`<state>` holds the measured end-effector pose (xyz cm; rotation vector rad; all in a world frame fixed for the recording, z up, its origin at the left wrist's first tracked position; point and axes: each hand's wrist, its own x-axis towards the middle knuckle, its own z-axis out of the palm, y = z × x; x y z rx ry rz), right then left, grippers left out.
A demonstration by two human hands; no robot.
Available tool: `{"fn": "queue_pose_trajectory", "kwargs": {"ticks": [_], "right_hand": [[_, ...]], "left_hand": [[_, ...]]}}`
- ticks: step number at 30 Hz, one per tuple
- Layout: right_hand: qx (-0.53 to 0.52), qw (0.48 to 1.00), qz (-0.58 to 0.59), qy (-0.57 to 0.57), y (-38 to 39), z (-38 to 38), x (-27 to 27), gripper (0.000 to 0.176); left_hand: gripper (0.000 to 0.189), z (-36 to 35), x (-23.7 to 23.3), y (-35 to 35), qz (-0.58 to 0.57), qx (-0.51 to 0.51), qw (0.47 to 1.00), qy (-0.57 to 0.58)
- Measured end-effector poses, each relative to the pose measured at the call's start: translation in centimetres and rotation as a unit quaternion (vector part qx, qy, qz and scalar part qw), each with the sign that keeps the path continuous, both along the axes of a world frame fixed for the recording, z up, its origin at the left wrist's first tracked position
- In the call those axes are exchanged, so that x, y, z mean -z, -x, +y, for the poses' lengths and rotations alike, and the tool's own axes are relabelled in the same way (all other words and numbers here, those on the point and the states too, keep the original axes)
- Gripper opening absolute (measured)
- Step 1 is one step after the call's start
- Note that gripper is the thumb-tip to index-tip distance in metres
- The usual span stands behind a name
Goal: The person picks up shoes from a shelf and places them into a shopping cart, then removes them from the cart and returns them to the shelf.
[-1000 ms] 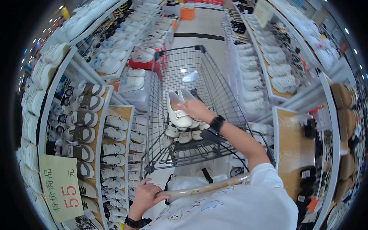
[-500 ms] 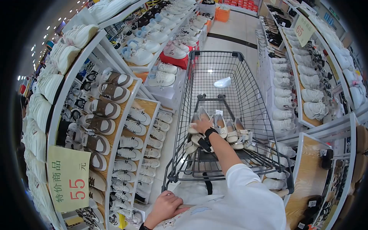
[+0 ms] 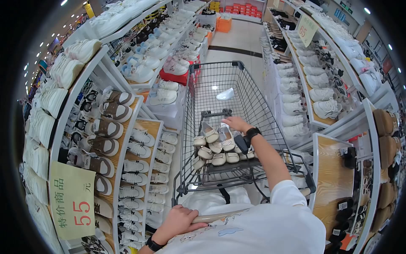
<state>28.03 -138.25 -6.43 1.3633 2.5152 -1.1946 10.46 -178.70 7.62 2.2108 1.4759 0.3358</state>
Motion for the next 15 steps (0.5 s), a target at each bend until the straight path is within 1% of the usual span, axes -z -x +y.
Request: {"fn": "queue_pose_trajectory", "kwargs": {"ticks": [1, 3, 5, 7, 8, 9, 10, 11, 13, 14, 15], "right_hand": [[-0.002, 1.000, -0.002, -0.010, -1.1, 0.0, -1.5, 0.057], [-0.046, 0.994, 0.020, -0.099, -4.0, -0.6, -3.7, 0.052], [-0.028, 0.993, 0.017, -0.116, -7.0, -3.1, -7.1, 0.044], [0.004, 0.993, 0.030, -0.110, -10.1, -7.3, -11.3, 0.037], [0.012, 0.994, 0.030, -0.109, -11.8, -9.6, -12.6, 0.037], [0.028, 0.993, 0.033, -0.112, -13.6, -11.9, -13.6, 0.033], [0.045, 0.992, 0.034, -0.117, -15.3, -14.3, -14.4, 0.029], [0.054, 0.991, 0.031, -0.117, -16.6, -17.0, -15.0, 0.029], [0.114, 0.964, 0.101, -0.216, -19.0, -22.3, -15.8, 0.022], [0.138, 0.951, 0.139, -0.238, -20.1, -24.4, -14.9, 0.019], [0.161, 0.936, 0.177, -0.258, -21.0, -26.3, -14.1, 0.016]], "left_hand": [[0.048, 0.2, -0.2, 0.0, 0.012, 0.007, 1.000, 0.003], [0.048, 0.2, 0.0, 0.1, 0.022, 0.008, 1.000, -0.010], [0.048, -0.3, 0.5, 0.0, 0.035, 0.013, 0.999, -0.010], [0.042, -0.6, 1.6, 0.0, 0.041, 0.012, 0.998, -0.043], [0.042, -0.8, 1.9, 0.0, 0.043, 0.020, 0.998, -0.042], [0.039, -0.8, 2.1, -0.1, 0.052, 0.013, 0.997, -0.055], [0.037, -0.9, 2.2, -0.2, 0.060, 0.007, 0.996, -0.070], [0.037, -1.0, 2.2, -0.3, 0.058, 0.016, 0.996, -0.070], [0.032, -0.9, 2.0, -0.5, 0.091, 0.008, 0.995, -0.041], [0.032, -0.8, 1.7, -0.8, 0.087, 0.016, 0.995, -0.043], [0.031, -0.8, 1.4, -1.1, 0.111, 0.003, 0.993, -0.025]]}}
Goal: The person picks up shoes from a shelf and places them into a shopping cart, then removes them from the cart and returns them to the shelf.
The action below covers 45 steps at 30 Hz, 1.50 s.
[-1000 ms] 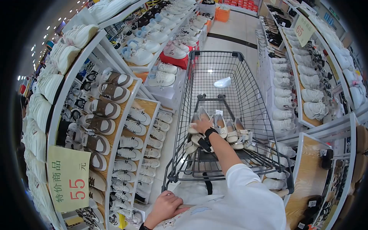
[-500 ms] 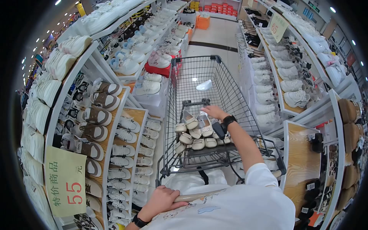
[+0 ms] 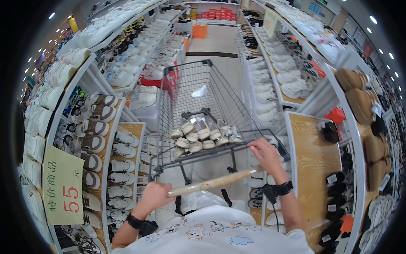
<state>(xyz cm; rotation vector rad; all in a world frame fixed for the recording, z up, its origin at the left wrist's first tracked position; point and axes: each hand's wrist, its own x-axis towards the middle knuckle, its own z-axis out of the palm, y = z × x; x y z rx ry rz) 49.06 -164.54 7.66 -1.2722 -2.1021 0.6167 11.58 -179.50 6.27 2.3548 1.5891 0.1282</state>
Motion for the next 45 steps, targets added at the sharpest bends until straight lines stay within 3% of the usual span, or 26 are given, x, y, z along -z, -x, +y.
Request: {"fn": "queue_pose_trajectory", "kwargs": {"ticks": [2, 4, 8, 11, 13, 14, 16, 17, 26, 31, 45], "right_hand": [[0.032, 0.999, -0.018, 0.022, -1.1, -3.0, 1.2, 0.014], [0.064, 0.965, -0.207, -0.147, -1.8, -4.2, 3.9, 0.021], [0.147, 0.961, -0.225, -0.069, 0.4, -3.4, 3.6, 0.042], [0.140, 0.964, -0.213, -0.074, 0.9, -2.2, 4.1, 0.045], [0.120, 0.954, -0.274, -0.019, 1.5, -1.6, 3.3, 0.039], [0.124, 0.955, -0.269, -0.024, 2.0, -1.4, 2.5, 0.039], [0.107, 0.929, -0.278, 0.220, 2.9, -0.9, 0.7, 0.034], [0.110, 0.915, -0.281, 0.268, 3.2, -0.7, 0.3, 0.033], [0.109, 0.930, -0.276, 0.218, 4.6, -2.0, 0.8, 0.033], [0.066, 0.908, -0.258, 0.324, 4.7, -2.1, 0.6, 0.031], [0.087, 0.945, -0.228, 0.219, 3.3, -6.4, 1.4, 0.034]], "left_hand": [[0.030, 0.0, -0.1, -0.3, 0.035, -0.015, 0.999, 0.021], [0.029, 0.3, -0.1, -0.3, 0.055, -0.014, 0.998, 0.039], [0.027, 0.8, 0.3, 0.0, 0.050, -0.024, 0.998, 0.040], [0.026, 1.1, 0.3, 0.3, 0.046, -0.039, 0.998, 0.029], [0.027, 1.3, 0.4, 0.7, 0.053, -0.038, 0.997, 0.028], [0.028, 1.5, 0.5, 0.9, 0.057, -0.041, 0.997, 0.026], [0.027, 1.7, 0.5, 1.2, 0.057, -0.036, 0.998, 0.011], [0.027, 1.7, 0.3, 1.2, 0.066, -0.034, 0.997, 0.013], [0.029, 2.3, 0.1, 3.0, 0.100, -0.036, 0.994, 0.007], [0.028, 1.7, -0.2, 2.8, 0.141, -0.059, 0.988, 0.032], [0.030, -1.8, -0.1, 1.9, 0.119, -0.039, 0.992, -0.008]]}}
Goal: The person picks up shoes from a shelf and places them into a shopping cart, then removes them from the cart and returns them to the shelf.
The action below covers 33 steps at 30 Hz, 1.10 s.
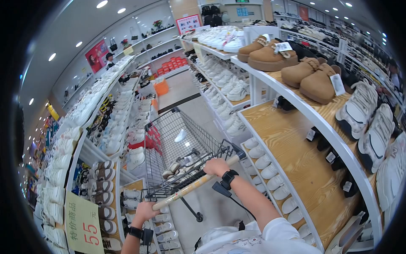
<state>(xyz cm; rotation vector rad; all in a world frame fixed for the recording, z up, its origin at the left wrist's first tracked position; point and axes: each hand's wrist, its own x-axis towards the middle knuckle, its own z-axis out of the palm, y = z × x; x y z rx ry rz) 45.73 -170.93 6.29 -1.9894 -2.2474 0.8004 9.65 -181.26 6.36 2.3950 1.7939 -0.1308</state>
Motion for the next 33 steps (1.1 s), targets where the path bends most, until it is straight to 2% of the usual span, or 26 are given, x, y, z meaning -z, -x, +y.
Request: {"fn": "queue_pose_trajectory", "kwargs": {"ticks": [2, 9, 10, 13, 18, 24, 25, 27, 33], "right_hand": [[-0.024, 0.999, -0.027, -0.032, -0.1, -0.2, 0.9, 0.034], [-0.018, 0.999, -0.024, -0.037, -0.1, -1.5, 1.0, 0.032], [-0.026, 0.999, -0.015, -0.044, -0.2, -1.5, 1.1, 0.039], [-0.023, 0.998, -0.007, -0.064, -0.2, -1.6, 1.4, 0.038], [-0.009, 0.992, 0.008, -0.124, -0.3, -2.3, 1.3, 0.035], [-0.010, 0.993, 0.000, -0.121, -0.3, -2.2, 1.9, 0.033], [-0.002, 0.993, -0.001, -0.120, -0.3, -2.2, 2.0, 0.033], [-0.008, 0.992, 0.009, -0.126, -0.4, -2.3, 2.0, 0.032], [0.004, 0.991, 0.011, -0.135, -0.5, -2.2, 2.1, 0.032]], "left_hand": [[0.030, -0.4, 0.6, 0.2, -0.008, -0.003, 1.000, -0.001], [0.029, -1.1, 1.7, 0.5, -0.014, 0.001, 1.000, -0.020], [0.029, -1.2, 1.3, 0.4, -0.016, -0.010, 1.000, -0.020], [0.029, -1.3, 1.1, 0.3, -0.014, -0.004, 1.000, -0.022], [0.025, -1.8, 1.4, -0.2, -0.010, -0.020, 0.997, -0.068], [0.023, -1.9, 2.6, 0.3, -0.026, -0.014, 0.992, -0.119], [0.023, -1.9, 1.5, -0.3, -0.027, -0.005, 0.993, -0.119], [0.048, -2.6, -1.4, -1.7, 0.017, -0.046, 0.998, 0.048], [0.048, -2.7, -1.7, -2.5, 0.016, -0.075, 0.996, 0.056]]}}
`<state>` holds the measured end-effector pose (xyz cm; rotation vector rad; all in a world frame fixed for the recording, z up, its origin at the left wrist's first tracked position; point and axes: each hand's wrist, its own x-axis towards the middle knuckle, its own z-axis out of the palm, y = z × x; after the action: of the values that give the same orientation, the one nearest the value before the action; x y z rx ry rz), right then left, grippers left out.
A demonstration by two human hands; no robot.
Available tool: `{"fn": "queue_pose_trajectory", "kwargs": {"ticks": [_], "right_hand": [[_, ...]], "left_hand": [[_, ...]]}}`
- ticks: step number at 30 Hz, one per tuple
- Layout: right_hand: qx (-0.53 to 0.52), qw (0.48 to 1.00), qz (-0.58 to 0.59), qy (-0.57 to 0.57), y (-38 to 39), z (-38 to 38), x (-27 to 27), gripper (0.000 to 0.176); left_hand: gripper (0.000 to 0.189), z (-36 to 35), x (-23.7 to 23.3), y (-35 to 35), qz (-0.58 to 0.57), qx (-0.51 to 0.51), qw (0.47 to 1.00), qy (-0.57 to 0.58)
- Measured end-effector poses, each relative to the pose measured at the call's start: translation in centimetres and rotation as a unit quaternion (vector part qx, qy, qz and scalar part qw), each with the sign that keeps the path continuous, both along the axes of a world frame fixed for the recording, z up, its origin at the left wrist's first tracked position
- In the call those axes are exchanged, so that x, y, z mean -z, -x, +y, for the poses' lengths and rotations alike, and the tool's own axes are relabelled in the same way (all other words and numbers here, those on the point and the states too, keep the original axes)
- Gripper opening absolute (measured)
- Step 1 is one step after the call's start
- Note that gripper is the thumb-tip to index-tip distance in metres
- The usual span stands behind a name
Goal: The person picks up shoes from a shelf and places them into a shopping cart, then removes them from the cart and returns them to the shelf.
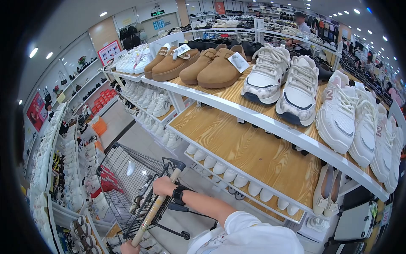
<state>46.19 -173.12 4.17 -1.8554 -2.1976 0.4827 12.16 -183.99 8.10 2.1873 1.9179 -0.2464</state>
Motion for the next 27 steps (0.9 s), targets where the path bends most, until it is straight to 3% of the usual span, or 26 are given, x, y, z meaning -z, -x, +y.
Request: {"fn": "queue_pose_trajectory", "kwargs": {"ticks": [2, 9, 11, 17, 27], "right_hand": [[0.013, 1.000, -0.001, 0.002, 0.1, -0.3, -0.4, 0.023], [0.025, 1.000, 0.004, -0.011, 0.5, 0.1, 0.1, 0.019], [0.022, 0.999, 0.027, -0.035, 0.3, -0.1, 0.2, 0.032], [0.027, 0.998, 0.031, -0.053, 0.3, -0.6, 0.2, 0.032], [0.047, 0.993, 0.052, -0.097, 0.0, -1.7, 0.1, 0.034]], "left_hand": [[0.046, -0.1, 0.5, 0.3, 0.016, -0.001, 1.000, -0.027], [0.043, 0.4, 1.7, 1.5, 0.007, 0.000, 0.999, -0.048], [0.043, 0.6, 2.4, 2.0, 0.053, 0.011, 0.997, -0.046], [0.042, 0.0, 2.2, 1.5, 0.024, 0.012, 0.995, -0.098], [0.045, -0.4, 2.4, 1.1, 0.054, -0.008, 0.996, -0.075]]}}
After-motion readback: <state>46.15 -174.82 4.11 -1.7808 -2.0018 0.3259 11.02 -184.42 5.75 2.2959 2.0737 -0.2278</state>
